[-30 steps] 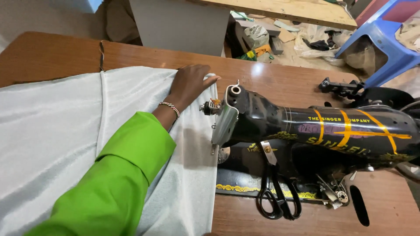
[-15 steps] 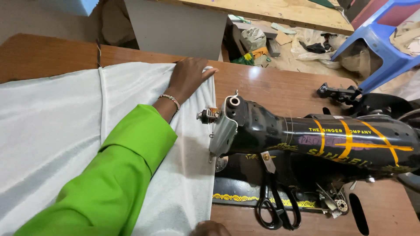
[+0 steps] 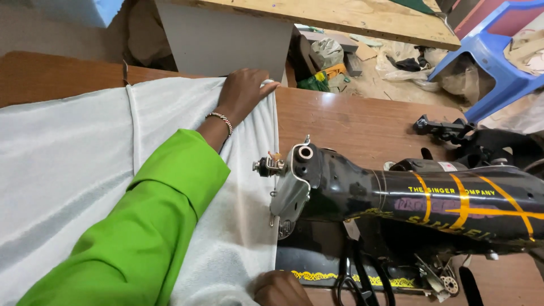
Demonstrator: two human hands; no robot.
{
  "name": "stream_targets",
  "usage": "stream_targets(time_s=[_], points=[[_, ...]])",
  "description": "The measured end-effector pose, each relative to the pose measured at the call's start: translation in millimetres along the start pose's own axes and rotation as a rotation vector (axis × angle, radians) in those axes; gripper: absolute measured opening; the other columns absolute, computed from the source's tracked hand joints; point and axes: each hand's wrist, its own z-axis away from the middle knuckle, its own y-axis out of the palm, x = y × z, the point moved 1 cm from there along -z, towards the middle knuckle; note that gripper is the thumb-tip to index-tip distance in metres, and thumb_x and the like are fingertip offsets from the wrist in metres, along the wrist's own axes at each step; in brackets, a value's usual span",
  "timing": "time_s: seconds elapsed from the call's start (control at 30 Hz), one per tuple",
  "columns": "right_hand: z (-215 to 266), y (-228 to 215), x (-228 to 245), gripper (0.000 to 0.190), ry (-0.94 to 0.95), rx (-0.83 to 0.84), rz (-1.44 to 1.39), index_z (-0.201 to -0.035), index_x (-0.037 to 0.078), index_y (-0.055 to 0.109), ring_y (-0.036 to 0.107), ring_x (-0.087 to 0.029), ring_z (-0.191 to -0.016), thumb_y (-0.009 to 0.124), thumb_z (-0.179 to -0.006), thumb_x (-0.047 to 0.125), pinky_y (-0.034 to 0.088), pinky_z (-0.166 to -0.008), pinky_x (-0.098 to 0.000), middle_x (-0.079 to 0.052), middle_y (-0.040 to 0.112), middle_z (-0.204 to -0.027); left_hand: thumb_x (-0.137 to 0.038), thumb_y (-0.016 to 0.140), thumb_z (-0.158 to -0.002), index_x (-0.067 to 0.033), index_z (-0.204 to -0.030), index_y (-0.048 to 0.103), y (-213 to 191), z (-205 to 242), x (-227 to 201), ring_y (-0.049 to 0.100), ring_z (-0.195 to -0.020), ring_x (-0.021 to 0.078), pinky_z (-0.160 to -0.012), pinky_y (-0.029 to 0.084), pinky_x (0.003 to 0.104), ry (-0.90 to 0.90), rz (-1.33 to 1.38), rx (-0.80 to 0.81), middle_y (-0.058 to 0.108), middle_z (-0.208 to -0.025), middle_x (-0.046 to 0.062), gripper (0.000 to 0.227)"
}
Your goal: Sewing fabric pieces together using a mechanical sewing machine and then measuring the resulting piece with a tape measure.
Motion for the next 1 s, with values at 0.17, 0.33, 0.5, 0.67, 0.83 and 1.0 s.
stream_targets(time_s=[0.17, 0.33, 0.5, 0.67, 0.83, 1.0], points=[[-15.0, 2.2, -14.9, 0.042, 0.117, 0.215, -0.009, -0.087, -0.002, 0.069, 0.075, -0.027, -0.098, 0.073, -0.107, 0.034, 0.055, -0.081, -0.0353, -0.011, 0.074, -0.098, -0.052, 0.073, -0.110, -0.0154, -0.080, 0.063, 4.8, -10.0, 8.4, 0.065, -0.067, 0.0318, -0.059, 0.044, 0.047, -0.003, -0.006, 0.009, 0.071, -0.075, 0.006, 0.048], [-61.5, -25.8, 41.9, 0.038, 0.161, -0.267, 0.111, -0.073, 0.011, 0.057, 0.074, -0.012, -0.082, 0.061, -0.108, 0.023, 0.062, -0.084, -0.0243, -0.001, 0.072, -0.082, -0.050, 0.074, -0.111, -0.0141, -0.078, 0.060, 11.1, -17.0, 19.7, 0.064, -0.066, 0.0323, -0.059, 0.045, 0.047, -0.024, -0.015, 0.016, 0.070, -0.074, 0.007, 0.050], [-61.1, -13.9, 21.9, 0.036, 0.082, -0.370, 0.257, -0.071, 0.012, 0.058, 0.076, -0.013, -0.090, 0.058, -0.107, 0.017, 0.060, -0.089, -0.0216, 0.001, 0.073, -0.082, -0.050, 0.075, -0.112, -0.0155, -0.080, 0.062, 18.1, -24.1, 33.8, 0.060, -0.062, 0.0240, -0.055, 0.043, 0.042, -0.005, -0.051, -0.014, 0.067, -0.072, 0.002, 0.049], [-54.8, -16.5, 13.9, 0.022, 0.133, -0.290, 0.280, -0.084, 0.011, 0.068, 0.077, -0.018, -0.100, 0.065, -0.103, 0.021, 0.061, -0.099, -0.0305, -0.002, 0.077, -0.095, -0.052, 0.073, -0.113, -0.0154, -0.082, 0.065, 25.5, -33.0, 45.6, 0.063, -0.064, 0.0248, -0.056, 0.045, 0.043, -0.012, -0.070, -0.007, 0.070, -0.075, 0.003, 0.048], [-59.9, -9.8, 11.0, 0.016, 0.175, -0.265, 0.307, -0.090, 0.009, 0.073, 0.081, -0.023, -0.109, 0.082, -0.093, 0.022, 0.066, -0.091, -0.0308, -0.007, 0.080, -0.106, -0.054, 0.075, -0.112, -0.0165, -0.078, 0.062, 33.3, -39.8, 58.2, 0.063, -0.066, 0.0248, -0.058, 0.046, 0.043, -0.032, -0.101, -0.007, 0.069, -0.075, 0.003, 0.052], [-47.4, -12.1, -2.1, 0.024, 0.296, -0.177, 0.304, -0.101, 0.012, 0.078, 0.077, -0.022, -0.121, 0.085, -0.090, 0.033, 0.063, -0.086, -0.0331, -0.002, 0.081, -0.114, -0.055, 0.077, -0.112, -0.0163, -0.077, 0.063, 37.6, -41.7, 67.7, 0.062, -0.061, 0.0234, -0.052, 0.044, 0.042, -0.046, -0.155, -0.033, 0.068, -0.071, 0.003, 0.054]])
